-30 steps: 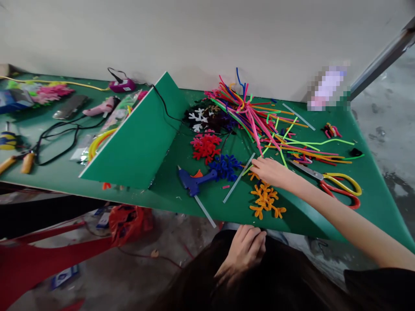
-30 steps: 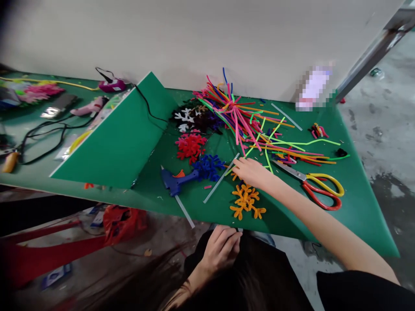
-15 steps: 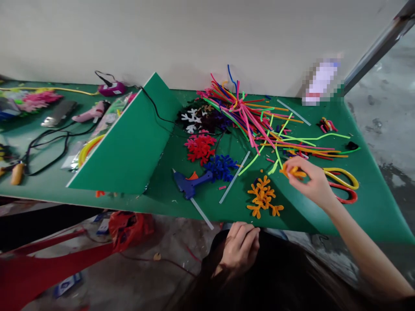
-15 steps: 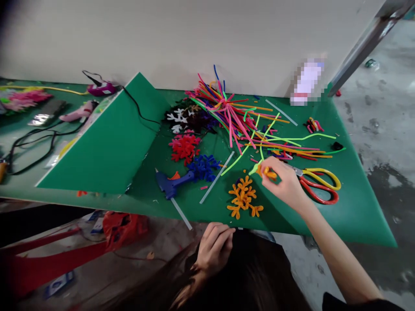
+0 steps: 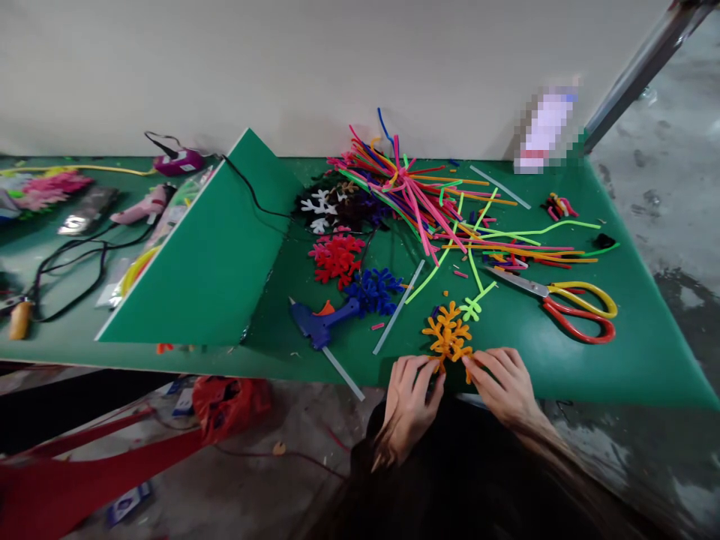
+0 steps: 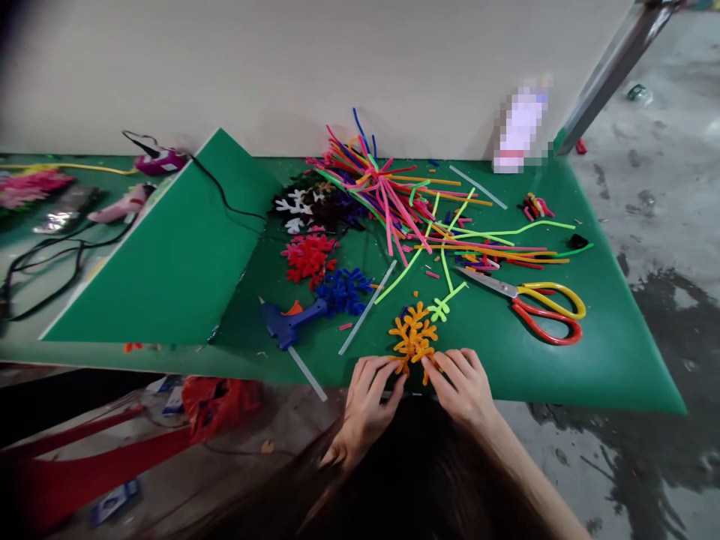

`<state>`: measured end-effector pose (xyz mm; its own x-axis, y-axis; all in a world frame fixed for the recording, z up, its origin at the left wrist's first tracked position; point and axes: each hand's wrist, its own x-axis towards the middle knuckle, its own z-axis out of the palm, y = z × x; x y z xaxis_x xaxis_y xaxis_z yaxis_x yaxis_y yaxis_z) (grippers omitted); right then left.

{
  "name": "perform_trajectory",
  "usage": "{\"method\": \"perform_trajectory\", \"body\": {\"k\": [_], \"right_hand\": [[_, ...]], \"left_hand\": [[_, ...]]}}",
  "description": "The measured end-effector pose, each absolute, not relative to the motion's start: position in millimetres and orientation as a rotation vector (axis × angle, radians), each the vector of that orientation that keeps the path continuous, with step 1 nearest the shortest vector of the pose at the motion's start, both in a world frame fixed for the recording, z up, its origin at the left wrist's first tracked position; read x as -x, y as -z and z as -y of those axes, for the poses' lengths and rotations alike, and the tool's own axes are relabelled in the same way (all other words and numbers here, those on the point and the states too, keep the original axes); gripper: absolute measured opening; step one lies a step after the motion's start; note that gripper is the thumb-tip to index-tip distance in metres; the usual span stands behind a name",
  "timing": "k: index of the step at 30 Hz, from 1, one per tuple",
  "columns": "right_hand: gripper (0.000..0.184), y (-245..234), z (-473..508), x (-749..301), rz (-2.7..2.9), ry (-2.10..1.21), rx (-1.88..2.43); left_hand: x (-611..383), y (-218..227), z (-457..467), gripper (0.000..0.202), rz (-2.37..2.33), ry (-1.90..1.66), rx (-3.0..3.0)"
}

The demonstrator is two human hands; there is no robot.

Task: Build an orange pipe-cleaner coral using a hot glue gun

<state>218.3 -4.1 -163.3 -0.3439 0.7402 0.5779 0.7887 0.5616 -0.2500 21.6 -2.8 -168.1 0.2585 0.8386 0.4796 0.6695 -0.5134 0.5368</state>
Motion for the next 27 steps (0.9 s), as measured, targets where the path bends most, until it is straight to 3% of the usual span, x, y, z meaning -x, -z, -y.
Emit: {"method": "perform_trajectory", "body": {"k": [12, 27], "right_hand": [[0.027, 175, 11, -194, 2.064, 0.209, 1.416], [0.039, 174, 21, -192, 2.161, 0.05, 1.503]], "left_hand": [[-18, 177, 3, 0.018, -1.416, -1.034, -2.368], [-17, 179, 4, 0.02, -1.418, -1.048, -2.36]]}}
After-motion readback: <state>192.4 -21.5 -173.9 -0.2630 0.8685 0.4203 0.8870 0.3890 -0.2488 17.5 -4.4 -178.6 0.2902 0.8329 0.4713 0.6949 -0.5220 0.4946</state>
